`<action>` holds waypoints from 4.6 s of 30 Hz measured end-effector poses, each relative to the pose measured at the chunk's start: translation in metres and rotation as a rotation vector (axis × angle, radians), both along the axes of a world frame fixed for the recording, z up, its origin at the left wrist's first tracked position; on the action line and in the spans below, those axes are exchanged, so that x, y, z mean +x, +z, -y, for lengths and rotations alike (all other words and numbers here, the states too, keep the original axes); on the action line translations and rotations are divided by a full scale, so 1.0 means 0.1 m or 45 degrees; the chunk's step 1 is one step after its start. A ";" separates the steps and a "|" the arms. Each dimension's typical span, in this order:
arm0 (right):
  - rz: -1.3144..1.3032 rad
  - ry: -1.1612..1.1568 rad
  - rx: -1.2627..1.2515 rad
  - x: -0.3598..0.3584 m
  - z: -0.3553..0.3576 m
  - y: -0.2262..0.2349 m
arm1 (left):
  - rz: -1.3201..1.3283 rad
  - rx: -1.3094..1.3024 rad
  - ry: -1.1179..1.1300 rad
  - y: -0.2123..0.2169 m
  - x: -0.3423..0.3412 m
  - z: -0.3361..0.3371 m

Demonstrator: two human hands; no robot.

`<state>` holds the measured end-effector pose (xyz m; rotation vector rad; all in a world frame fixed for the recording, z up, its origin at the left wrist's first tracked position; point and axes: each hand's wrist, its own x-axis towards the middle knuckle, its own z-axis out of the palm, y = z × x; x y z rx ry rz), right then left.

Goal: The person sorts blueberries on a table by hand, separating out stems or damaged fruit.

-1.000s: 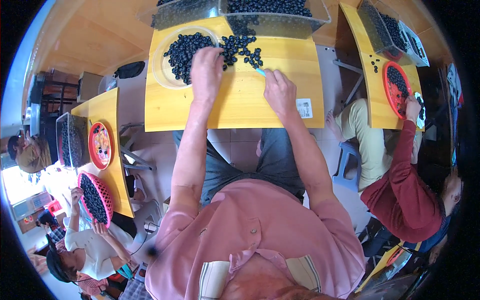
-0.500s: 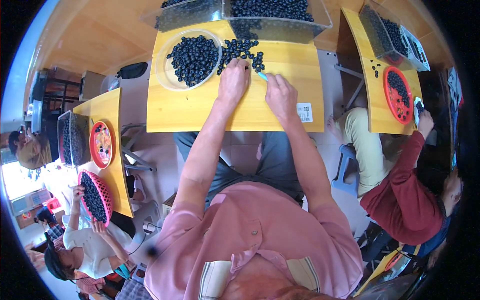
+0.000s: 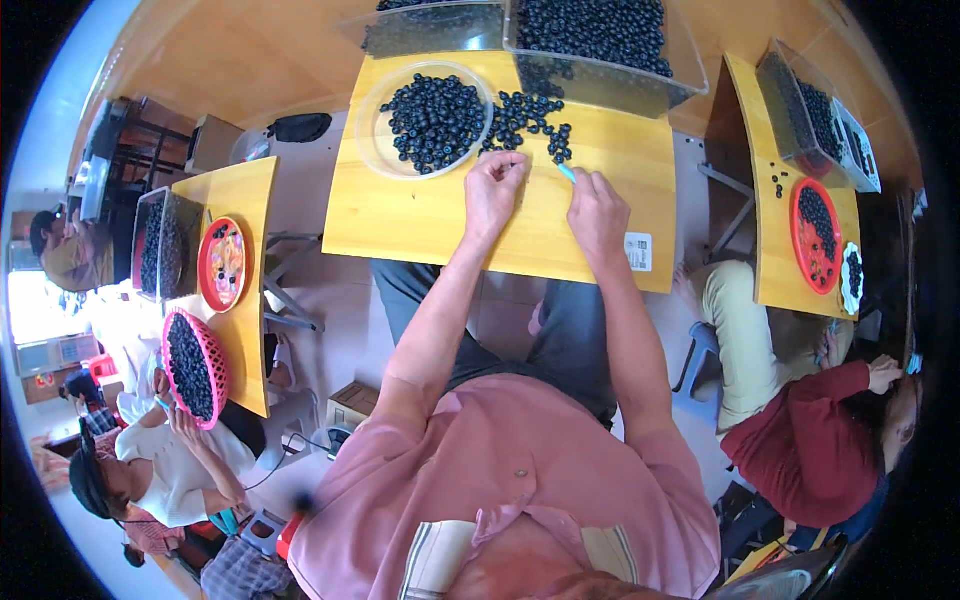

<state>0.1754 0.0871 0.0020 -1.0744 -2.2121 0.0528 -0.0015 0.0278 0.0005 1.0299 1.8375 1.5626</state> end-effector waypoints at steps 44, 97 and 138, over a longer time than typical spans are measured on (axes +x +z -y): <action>-0.044 0.106 0.033 0.01 0.04 0.07 | 0.311 0.194 -0.140 -0.08 0.01 0.03; 0.007 0.053 -0.006 -0.01 0.02 0.04 | -0.271 0.275 0.044 0.18 -0.18 0.27; -0.099 0.084 0.020 0.01 0.02 0.05 | -0.288 -0.090 -0.132 0.09 0.00 0.04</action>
